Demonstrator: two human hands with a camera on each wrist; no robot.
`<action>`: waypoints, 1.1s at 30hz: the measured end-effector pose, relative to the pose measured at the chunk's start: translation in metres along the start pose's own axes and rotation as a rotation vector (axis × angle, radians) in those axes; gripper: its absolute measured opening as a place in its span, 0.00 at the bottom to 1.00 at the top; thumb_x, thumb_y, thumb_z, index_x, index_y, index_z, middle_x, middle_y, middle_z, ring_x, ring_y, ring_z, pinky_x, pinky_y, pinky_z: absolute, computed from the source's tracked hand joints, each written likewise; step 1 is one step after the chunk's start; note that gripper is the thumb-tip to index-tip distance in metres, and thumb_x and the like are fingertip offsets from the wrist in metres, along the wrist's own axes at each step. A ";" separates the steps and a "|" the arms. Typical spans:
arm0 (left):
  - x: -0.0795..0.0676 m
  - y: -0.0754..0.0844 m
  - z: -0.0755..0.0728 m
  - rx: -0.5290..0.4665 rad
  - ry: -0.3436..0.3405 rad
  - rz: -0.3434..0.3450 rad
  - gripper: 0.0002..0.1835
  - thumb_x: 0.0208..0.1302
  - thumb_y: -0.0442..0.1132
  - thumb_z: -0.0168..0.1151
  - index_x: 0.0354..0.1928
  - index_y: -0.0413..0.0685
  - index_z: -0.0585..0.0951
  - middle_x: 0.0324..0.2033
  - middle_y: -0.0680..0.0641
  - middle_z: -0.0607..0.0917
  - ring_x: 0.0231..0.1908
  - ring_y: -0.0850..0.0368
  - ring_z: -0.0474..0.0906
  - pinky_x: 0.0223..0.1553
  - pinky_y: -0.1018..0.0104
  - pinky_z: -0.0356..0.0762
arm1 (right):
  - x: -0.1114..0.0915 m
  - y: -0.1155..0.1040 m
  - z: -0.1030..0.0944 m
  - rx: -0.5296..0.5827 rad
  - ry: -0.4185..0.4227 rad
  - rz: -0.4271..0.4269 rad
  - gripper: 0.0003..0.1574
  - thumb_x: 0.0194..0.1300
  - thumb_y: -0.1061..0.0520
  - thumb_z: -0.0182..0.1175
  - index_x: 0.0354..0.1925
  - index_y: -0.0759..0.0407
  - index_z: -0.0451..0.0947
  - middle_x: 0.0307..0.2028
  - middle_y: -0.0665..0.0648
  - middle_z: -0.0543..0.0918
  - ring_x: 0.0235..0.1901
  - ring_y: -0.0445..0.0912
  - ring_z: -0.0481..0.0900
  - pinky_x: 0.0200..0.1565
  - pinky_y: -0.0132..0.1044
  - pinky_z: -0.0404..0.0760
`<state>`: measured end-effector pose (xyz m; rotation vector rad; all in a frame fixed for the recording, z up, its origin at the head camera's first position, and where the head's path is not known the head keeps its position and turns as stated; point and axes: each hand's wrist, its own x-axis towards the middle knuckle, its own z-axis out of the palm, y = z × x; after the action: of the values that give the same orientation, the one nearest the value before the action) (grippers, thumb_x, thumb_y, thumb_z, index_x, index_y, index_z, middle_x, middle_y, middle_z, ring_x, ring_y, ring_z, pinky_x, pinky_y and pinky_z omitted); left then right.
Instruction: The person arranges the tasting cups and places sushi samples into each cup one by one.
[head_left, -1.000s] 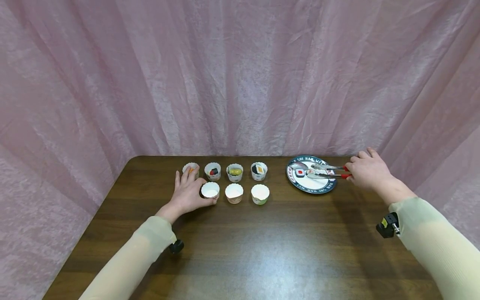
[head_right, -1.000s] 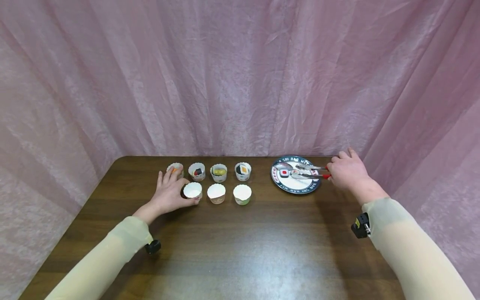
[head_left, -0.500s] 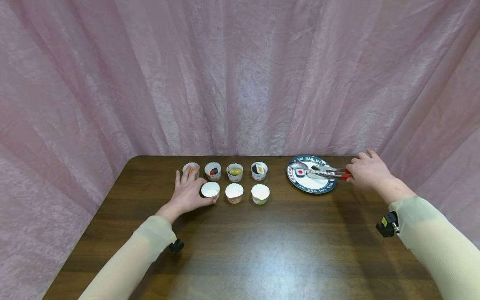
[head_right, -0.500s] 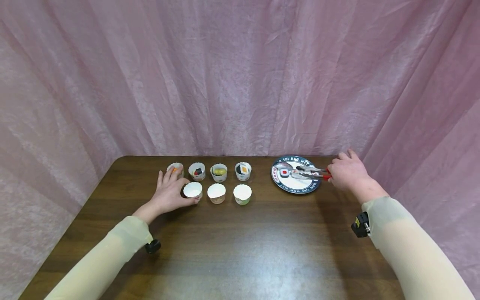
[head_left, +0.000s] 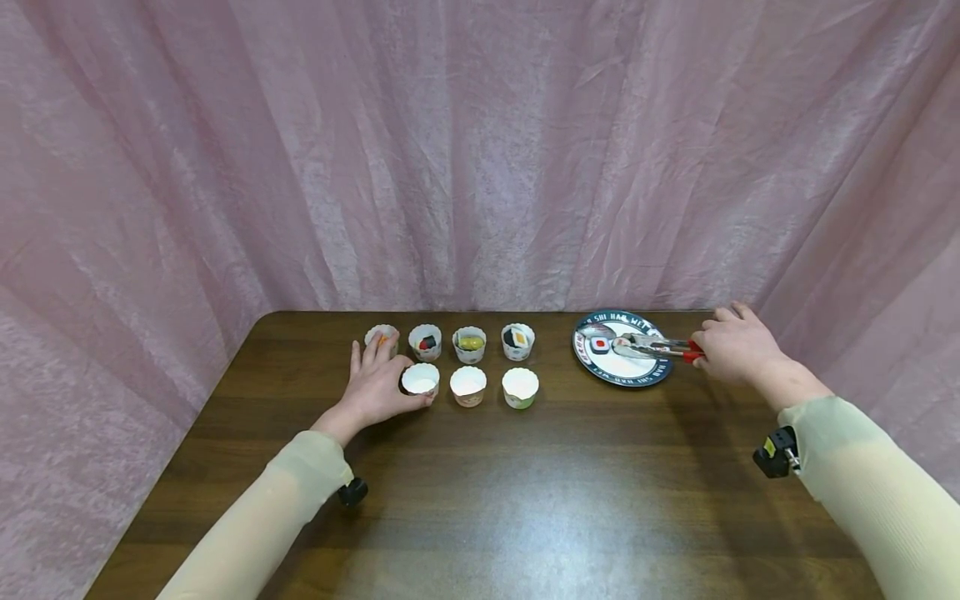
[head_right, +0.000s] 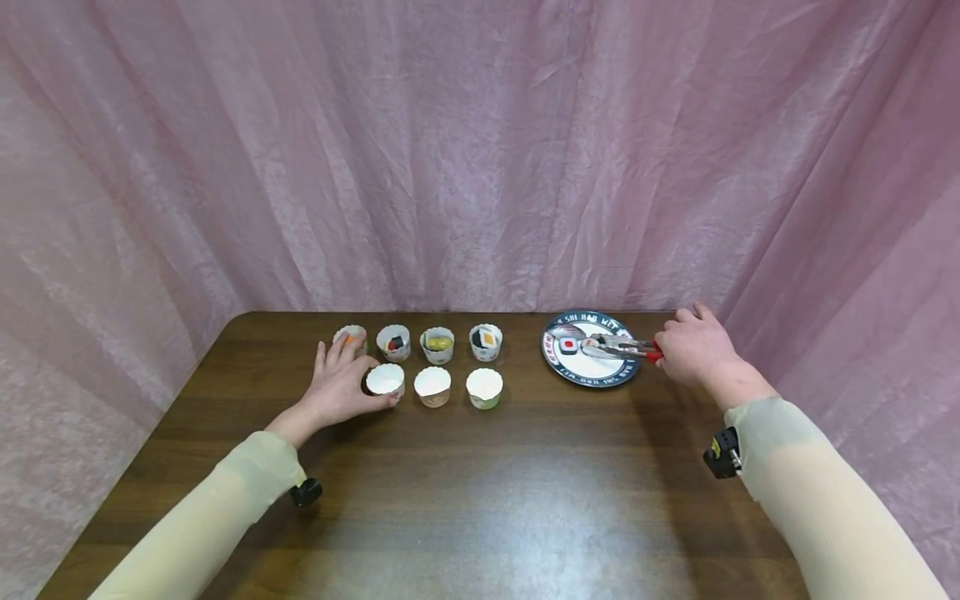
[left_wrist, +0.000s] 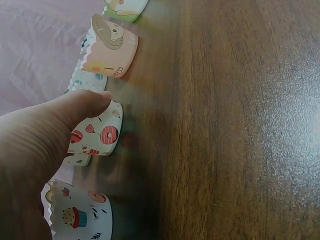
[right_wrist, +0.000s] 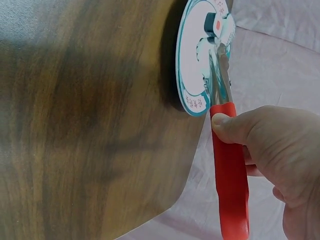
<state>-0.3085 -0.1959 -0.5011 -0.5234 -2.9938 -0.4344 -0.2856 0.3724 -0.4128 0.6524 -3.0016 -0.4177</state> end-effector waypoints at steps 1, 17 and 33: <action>0.000 0.000 0.000 0.000 0.000 0.000 0.35 0.46 0.71 0.75 0.48 0.53 0.84 0.77 0.37 0.55 0.78 0.36 0.38 0.70 0.29 0.27 | 0.000 0.000 0.000 0.002 0.004 -0.001 0.15 0.57 0.51 0.74 0.37 0.58 0.84 0.34 0.56 0.84 0.47 0.62 0.75 0.63 0.70 0.59; 0.001 0.001 0.000 -0.003 -0.013 -0.012 0.36 0.47 0.71 0.74 0.50 0.52 0.84 0.78 0.37 0.55 0.78 0.37 0.37 0.71 0.31 0.25 | -0.004 0.001 -0.004 -0.012 0.101 0.005 0.18 0.56 0.52 0.75 0.41 0.61 0.85 0.38 0.60 0.85 0.47 0.62 0.75 0.64 0.69 0.59; -0.001 0.002 -0.002 -0.014 -0.010 -0.010 0.36 0.48 0.70 0.74 0.51 0.51 0.84 0.77 0.36 0.56 0.78 0.35 0.37 0.71 0.29 0.26 | -0.001 -0.006 -0.029 -0.017 0.242 -0.056 0.22 0.57 0.52 0.74 0.47 0.63 0.84 0.41 0.62 0.85 0.49 0.63 0.76 0.67 0.67 0.57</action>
<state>-0.3064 -0.1952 -0.4989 -0.5131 -3.0069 -0.4558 -0.2794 0.3599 -0.3863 0.7301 -2.7550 -0.3391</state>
